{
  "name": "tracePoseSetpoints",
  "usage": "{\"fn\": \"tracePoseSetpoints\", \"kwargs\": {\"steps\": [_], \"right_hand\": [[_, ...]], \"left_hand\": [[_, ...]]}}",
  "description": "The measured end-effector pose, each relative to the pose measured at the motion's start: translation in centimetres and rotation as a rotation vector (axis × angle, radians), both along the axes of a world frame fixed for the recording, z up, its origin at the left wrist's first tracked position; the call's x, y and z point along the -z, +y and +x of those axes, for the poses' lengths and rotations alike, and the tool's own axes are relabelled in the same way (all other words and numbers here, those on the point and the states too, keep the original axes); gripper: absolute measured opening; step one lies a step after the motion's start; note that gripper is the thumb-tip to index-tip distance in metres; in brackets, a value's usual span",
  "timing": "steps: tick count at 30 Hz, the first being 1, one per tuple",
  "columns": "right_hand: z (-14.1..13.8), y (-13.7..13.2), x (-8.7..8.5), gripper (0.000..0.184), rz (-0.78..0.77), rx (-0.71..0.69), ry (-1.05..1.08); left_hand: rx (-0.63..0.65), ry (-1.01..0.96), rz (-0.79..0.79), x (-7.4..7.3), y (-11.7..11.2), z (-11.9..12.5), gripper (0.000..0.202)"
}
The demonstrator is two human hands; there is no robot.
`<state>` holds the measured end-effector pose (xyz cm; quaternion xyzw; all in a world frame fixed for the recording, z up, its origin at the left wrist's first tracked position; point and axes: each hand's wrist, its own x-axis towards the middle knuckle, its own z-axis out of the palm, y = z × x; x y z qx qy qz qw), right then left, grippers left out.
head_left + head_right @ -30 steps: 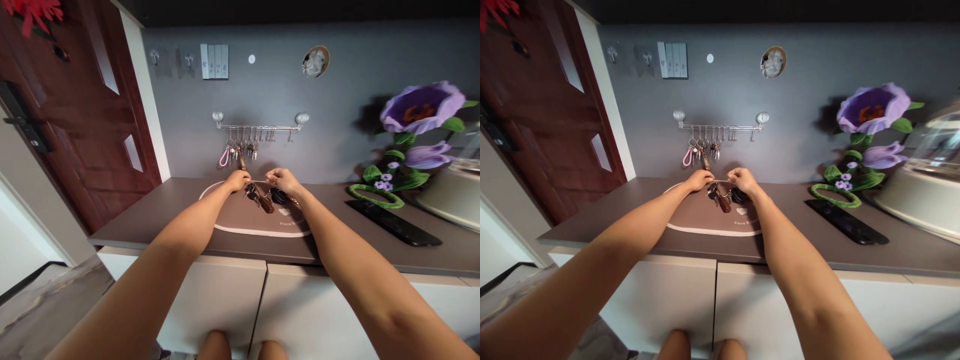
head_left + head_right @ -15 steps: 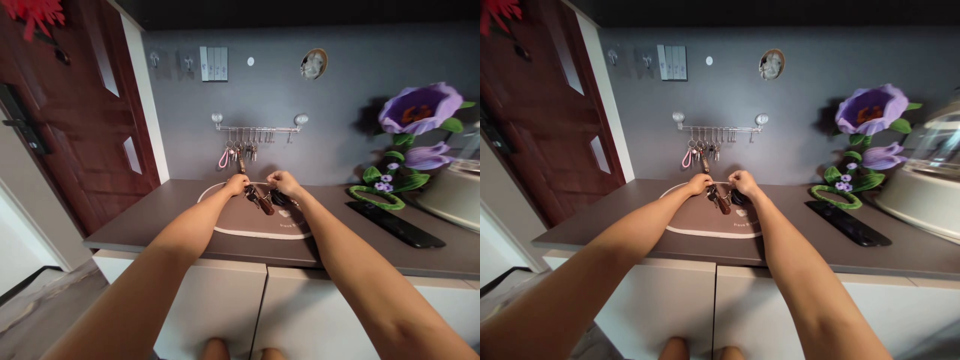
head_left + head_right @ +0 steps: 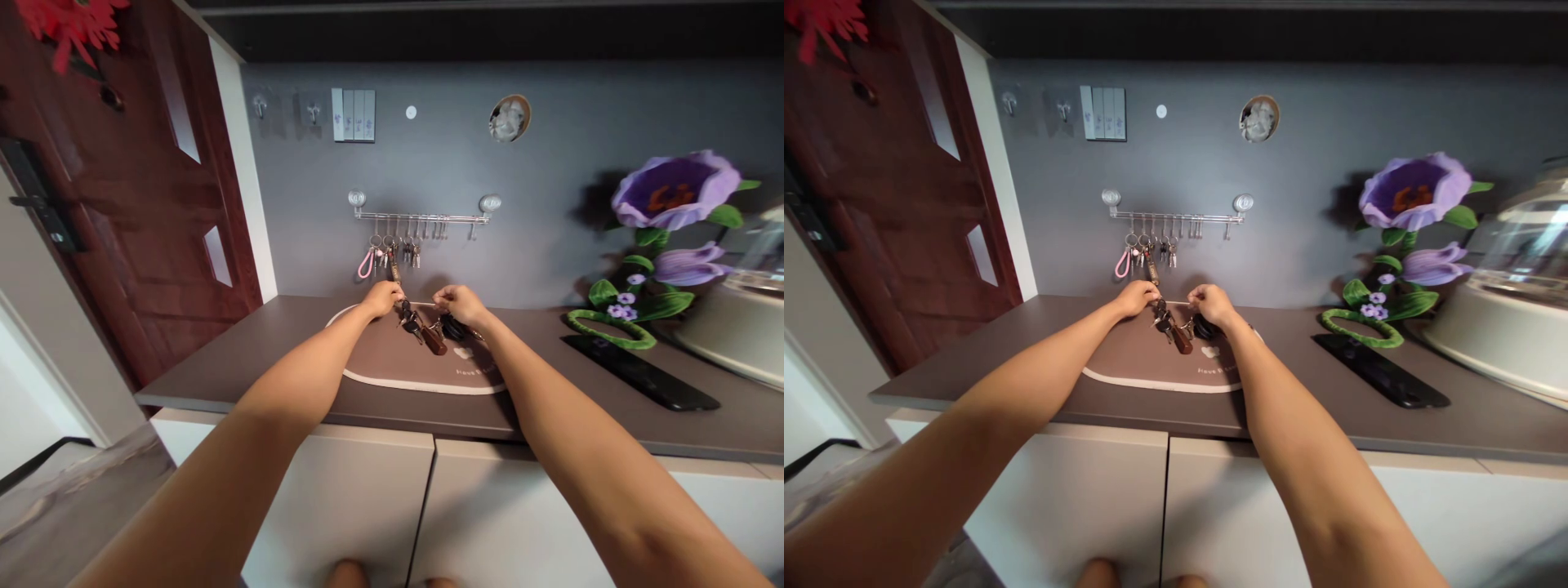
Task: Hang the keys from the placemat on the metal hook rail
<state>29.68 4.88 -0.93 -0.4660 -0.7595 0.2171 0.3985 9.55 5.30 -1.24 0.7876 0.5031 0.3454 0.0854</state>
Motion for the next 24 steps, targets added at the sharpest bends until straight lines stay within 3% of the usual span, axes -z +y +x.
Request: {"fn": "tracePoseSetpoints", "kwargs": {"steps": [7,11,17,24], "right_hand": [[-0.2,-0.7,-0.4,0.007,0.036,0.027,-0.094],[-0.6,-0.9,-0.5,0.007,0.048,0.034,-0.11],[-1.3,-1.5,-0.9,0.01,0.098,-0.007,0.031],[-2.3,-3.0,-1.9,0.022,0.14,-0.105,0.196]], "left_hand": [[-0.011,-0.109,-0.042,-1.0,-1.0,0.1,0.016],[0.017,-0.285,-0.126,-1.8,-1.6,0.4,0.015],[0.085,-0.492,-0.153,-2.6,-2.4,1.2,0.011],[0.128,-0.552,-0.193,-3.6,-3.9,2.4,0.012]]}}
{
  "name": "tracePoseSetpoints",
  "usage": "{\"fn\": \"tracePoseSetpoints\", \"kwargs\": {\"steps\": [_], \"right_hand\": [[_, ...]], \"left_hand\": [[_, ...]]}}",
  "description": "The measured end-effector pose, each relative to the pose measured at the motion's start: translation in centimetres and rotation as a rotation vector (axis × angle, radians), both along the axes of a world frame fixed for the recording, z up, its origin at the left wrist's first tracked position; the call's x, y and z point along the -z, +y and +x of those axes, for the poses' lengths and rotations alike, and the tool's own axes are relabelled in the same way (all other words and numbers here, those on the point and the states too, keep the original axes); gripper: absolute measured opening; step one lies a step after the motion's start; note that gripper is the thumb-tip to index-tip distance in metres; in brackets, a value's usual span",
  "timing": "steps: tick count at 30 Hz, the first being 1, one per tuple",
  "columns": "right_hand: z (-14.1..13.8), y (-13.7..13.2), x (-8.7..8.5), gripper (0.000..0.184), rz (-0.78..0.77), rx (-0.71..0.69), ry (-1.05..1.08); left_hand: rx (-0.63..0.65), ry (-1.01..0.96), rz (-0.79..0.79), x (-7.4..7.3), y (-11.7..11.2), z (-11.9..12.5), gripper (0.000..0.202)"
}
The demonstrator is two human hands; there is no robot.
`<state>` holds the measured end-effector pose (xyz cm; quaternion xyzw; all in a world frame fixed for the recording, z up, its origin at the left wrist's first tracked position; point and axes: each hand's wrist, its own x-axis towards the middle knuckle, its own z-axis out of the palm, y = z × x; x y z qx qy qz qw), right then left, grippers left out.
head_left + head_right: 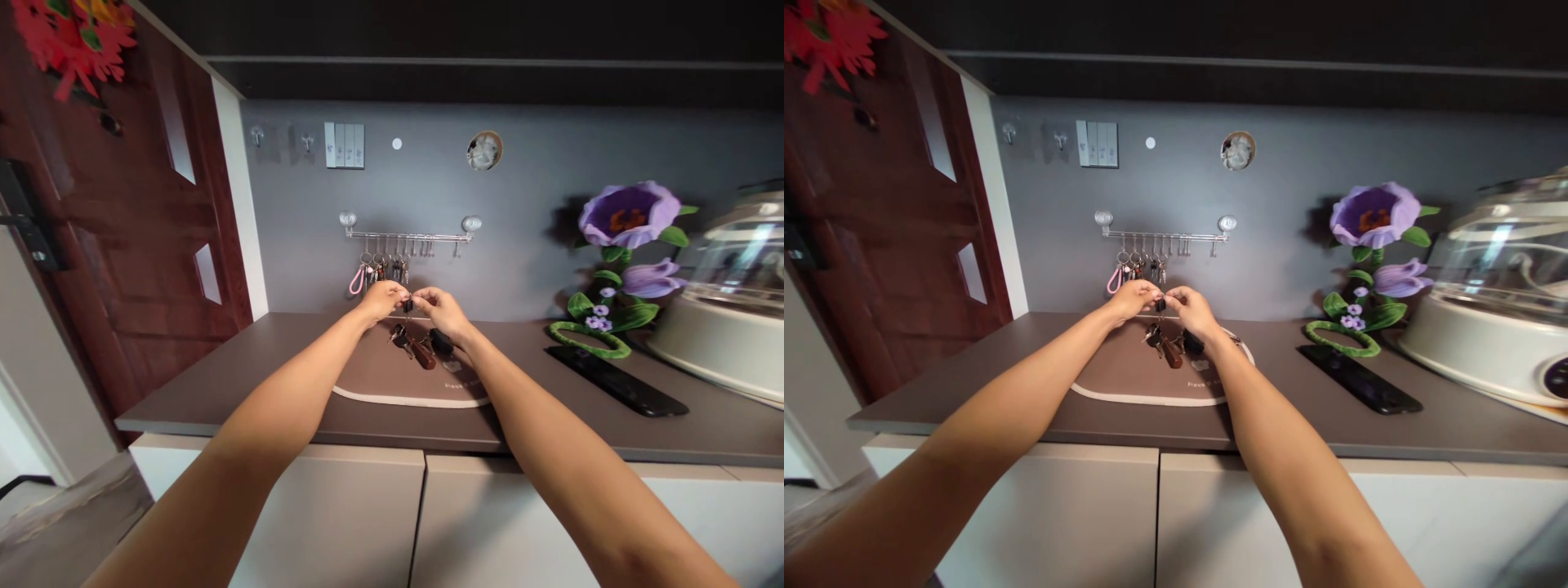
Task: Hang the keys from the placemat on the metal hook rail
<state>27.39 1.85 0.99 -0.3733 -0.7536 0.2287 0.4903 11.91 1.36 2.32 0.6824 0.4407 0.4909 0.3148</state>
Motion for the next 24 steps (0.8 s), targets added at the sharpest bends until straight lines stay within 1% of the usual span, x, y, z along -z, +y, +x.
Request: {"fn": "tracePoseSetpoints", "kwargs": {"steps": [2,6,12,19,22,24], "right_hand": [[-0.15,-0.29,-0.2,0.024,-0.012,-0.032,0.051],[-0.17,-0.45,-0.35,0.027,-0.027,-0.051,0.129],[-0.02,-0.07,-0.04,0.027,-0.045,-0.083,0.14],[-0.17,0.09,0.05,0.028,-0.026,-0.082,0.14],[-0.43,-0.04,0.07,0.029,-0.046,-0.103,0.179],[-0.72,-0.17,0.03,0.028,-0.074,-0.108,0.235]], "left_hand": [[0.011,-0.018,0.016,-0.23,-0.32,0.34,0.012],[0.022,-0.014,0.092,-0.4,-0.59,0.77,0.013],[-0.026,0.079,0.178,-0.23,-0.54,0.8,0.015],[-0.028,0.102,0.184,-0.61,-0.78,0.87,0.016],[-0.023,0.125,0.255,-0.81,-0.6,0.55,0.018],[-0.048,0.134,0.283,-0.82,-0.27,0.15,0.019]]}}
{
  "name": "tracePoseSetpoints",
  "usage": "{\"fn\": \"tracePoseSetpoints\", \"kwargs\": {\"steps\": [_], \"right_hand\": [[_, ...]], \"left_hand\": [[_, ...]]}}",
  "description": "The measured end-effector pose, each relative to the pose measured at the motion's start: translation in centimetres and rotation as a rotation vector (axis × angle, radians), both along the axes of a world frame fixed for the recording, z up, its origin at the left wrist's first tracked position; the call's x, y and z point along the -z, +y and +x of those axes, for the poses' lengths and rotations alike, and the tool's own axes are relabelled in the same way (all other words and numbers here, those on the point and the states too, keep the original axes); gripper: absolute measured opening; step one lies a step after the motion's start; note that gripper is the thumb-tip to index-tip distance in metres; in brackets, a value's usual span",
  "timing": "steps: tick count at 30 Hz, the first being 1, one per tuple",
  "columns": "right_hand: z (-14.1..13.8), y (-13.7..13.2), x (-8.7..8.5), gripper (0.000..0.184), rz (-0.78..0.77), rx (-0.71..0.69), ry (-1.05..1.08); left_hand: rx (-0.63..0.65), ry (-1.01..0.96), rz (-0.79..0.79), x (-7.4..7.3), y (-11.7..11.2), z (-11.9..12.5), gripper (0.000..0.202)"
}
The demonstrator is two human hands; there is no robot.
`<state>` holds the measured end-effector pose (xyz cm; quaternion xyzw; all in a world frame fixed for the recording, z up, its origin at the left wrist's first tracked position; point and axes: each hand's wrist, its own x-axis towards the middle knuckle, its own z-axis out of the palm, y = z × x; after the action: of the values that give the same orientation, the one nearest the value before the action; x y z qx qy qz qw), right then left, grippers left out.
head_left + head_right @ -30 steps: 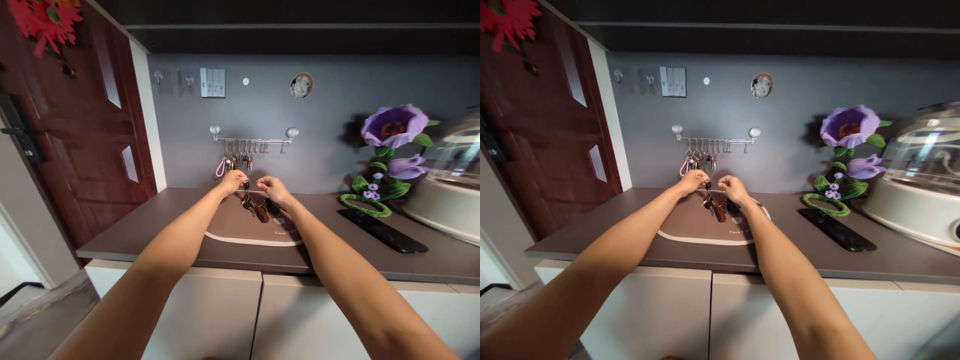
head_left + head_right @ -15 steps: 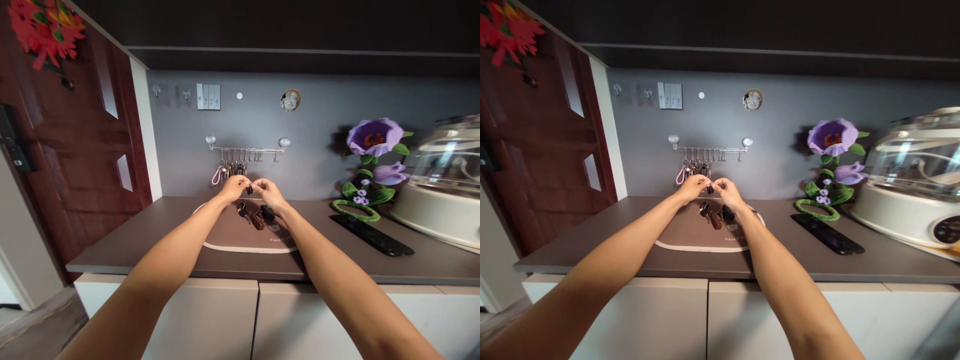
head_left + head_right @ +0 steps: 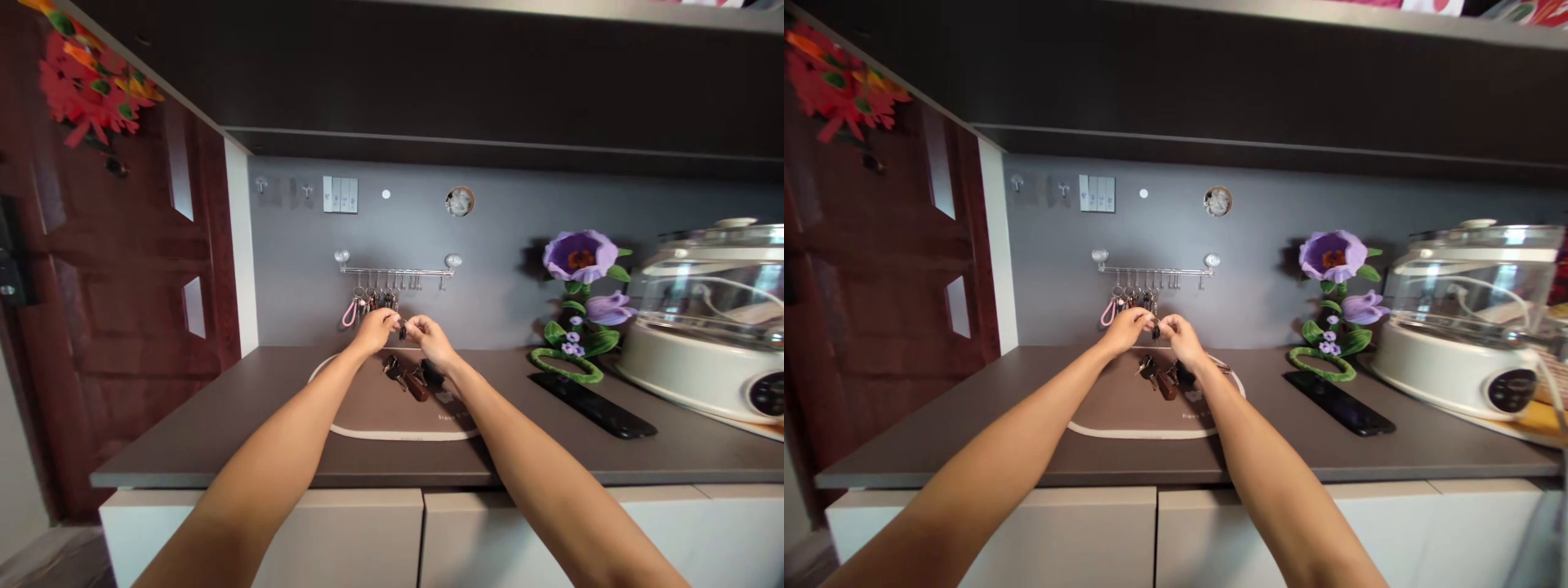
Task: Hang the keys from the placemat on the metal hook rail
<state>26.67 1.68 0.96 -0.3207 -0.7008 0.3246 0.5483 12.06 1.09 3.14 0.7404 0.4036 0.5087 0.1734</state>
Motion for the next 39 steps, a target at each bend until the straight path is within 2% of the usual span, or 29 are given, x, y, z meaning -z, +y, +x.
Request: {"fn": "tracePoseSetpoints", "kwargs": {"steps": [4,8,15,19,23,27,39], "right_hand": [[-0.7,0.0,-0.6,0.023,-0.083,0.025,0.138],[-1.1,0.6,-2.1,0.015,-0.147,0.079,0.269],[-2.1,2.7,-5.4,0.006,-0.206,0.2,0.342],[-2.7,4.0,-6.4,0.01,-0.203,0.295,0.333],[-3.0,5.2,-6.8,0.015,-0.183,0.39,0.291],[-3.2,6.1,-6.7,0.014,-0.174,0.423,0.266],[-3.3,5.7,-5.7,0.012,-0.253,0.382,0.34]], "left_hand": [[-0.125,0.124,0.049,0.1,0.6,-1.0,0.02],[-0.24,0.336,0.104,0.2,0.6,-1.5,0.019],[-0.312,0.516,0.073,0.1,0.1,-1.4,0.021],[-0.346,0.568,0.058,0.0,-0.1,-1.4,0.021],[-0.357,0.6,0.075,0.1,0.0,-1.5,0.022],[-0.368,0.613,0.075,0.2,0.1,-1.5,0.022],[-0.396,0.737,0.112,0.1,-0.4,-1.5,0.024]]}}
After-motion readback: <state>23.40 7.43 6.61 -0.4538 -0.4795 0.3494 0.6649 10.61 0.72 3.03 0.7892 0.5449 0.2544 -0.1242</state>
